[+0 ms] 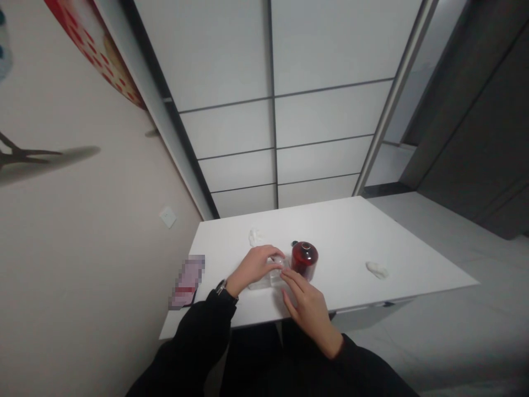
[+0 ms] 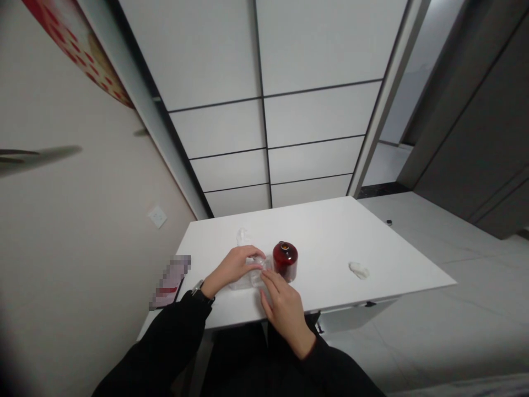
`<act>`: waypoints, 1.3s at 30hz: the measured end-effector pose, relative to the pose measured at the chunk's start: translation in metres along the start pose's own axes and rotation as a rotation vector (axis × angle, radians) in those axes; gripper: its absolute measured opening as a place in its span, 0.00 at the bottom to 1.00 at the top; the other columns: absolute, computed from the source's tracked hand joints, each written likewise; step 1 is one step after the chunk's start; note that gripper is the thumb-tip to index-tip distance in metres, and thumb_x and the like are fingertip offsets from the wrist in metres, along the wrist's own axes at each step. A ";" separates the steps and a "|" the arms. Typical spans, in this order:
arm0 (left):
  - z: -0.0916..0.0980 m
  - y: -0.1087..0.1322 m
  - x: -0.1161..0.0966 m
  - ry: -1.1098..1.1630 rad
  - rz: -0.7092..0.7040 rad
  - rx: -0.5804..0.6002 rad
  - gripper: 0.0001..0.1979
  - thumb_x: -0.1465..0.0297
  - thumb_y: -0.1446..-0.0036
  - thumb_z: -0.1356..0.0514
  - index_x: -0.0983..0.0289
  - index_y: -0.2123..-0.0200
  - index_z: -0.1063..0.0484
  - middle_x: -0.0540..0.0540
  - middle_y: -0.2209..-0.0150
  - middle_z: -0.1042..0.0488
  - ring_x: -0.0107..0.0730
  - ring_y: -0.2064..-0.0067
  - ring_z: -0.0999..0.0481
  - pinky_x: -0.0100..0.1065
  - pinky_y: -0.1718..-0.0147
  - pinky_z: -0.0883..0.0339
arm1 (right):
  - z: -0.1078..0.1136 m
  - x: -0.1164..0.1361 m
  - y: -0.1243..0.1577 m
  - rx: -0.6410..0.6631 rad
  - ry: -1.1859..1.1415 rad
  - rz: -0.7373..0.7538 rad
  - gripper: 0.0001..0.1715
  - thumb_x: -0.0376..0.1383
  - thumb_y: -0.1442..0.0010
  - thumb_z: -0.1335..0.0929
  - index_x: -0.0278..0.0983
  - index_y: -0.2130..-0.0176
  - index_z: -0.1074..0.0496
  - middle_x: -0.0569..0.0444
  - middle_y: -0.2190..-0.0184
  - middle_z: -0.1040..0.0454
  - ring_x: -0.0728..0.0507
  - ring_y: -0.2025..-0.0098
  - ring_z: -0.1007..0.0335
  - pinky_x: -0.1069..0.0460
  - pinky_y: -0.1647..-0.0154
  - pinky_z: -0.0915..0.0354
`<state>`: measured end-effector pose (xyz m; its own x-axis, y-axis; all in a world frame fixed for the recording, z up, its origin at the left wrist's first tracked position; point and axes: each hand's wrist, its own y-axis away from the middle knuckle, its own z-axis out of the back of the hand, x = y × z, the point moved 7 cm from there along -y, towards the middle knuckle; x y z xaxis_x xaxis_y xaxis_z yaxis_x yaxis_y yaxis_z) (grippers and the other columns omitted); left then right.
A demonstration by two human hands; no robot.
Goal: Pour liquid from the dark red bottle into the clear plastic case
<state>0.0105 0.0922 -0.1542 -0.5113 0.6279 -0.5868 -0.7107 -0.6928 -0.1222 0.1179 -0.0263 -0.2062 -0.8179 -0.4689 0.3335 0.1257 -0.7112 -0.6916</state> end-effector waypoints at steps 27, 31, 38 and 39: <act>0.001 0.007 -0.013 0.035 -0.125 0.114 0.31 0.76 0.36 0.36 0.56 0.32 0.35 0.61 0.33 0.30 0.45 0.35 0.28 0.50 0.34 0.35 | 0.002 -0.004 -0.003 0.017 -0.027 -0.036 0.19 0.31 0.31 0.34 0.38 0.44 0.22 0.42 0.45 0.17 0.35 0.47 0.16 0.40 0.44 0.20; 0.000 0.001 -0.009 0.019 -0.063 0.087 0.27 0.73 0.35 0.35 0.58 0.35 0.31 0.60 0.39 0.24 0.43 0.44 0.22 0.44 0.44 0.28 | 0.001 -0.004 -0.002 0.009 -0.024 -0.038 0.19 0.31 0.31 0.35 0.38 0.45 0.21 0.42 0.45 0.17 0.35 0.47 0.16 0.41 0.47 0.19; 0.008 -0.006 -0.016 -0.176 0.034 -0.083 0.10 0.64 0.33 0.33 0.63 0.54 0.21 0.57 0.55 0.19 0.43 0.55 0.20 0.42 0.50 0.28 | 0.003 -0.003 -0.003 0.006 -0.013 -0.022 0.18 0.31 0.29 0.35 0.37 0.45 0.22 0.43 0.46 0.16 0.36 0.48 0.16 0.42 0.46 0.19; 0.013 -0.006 -0.019 -0.163 0.044 -0.116 0.11 0.64 0.33 0.33 0.63 0.52 0.22 0.57 0.55 0.19 0.41 0.56 0.20 0.42 0.50 0.28 | 0.003 -0.003 -0.003 0.007 -0.016 -0.021 0.18 0.32 0.29 0.35 0.37 0.45 0.22 0.43 0.47 0.16 0.36 0.48 0.16 0.41 0.46 0.19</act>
<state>0.0183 0.0891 -0.1324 -0.6185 0.6388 -0.4575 -0.6305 -0.7510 -0.1962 0.1214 -0.0246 -0.2031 -0.8111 -0.4622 0.3586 0.1122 -0.7245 -0.6800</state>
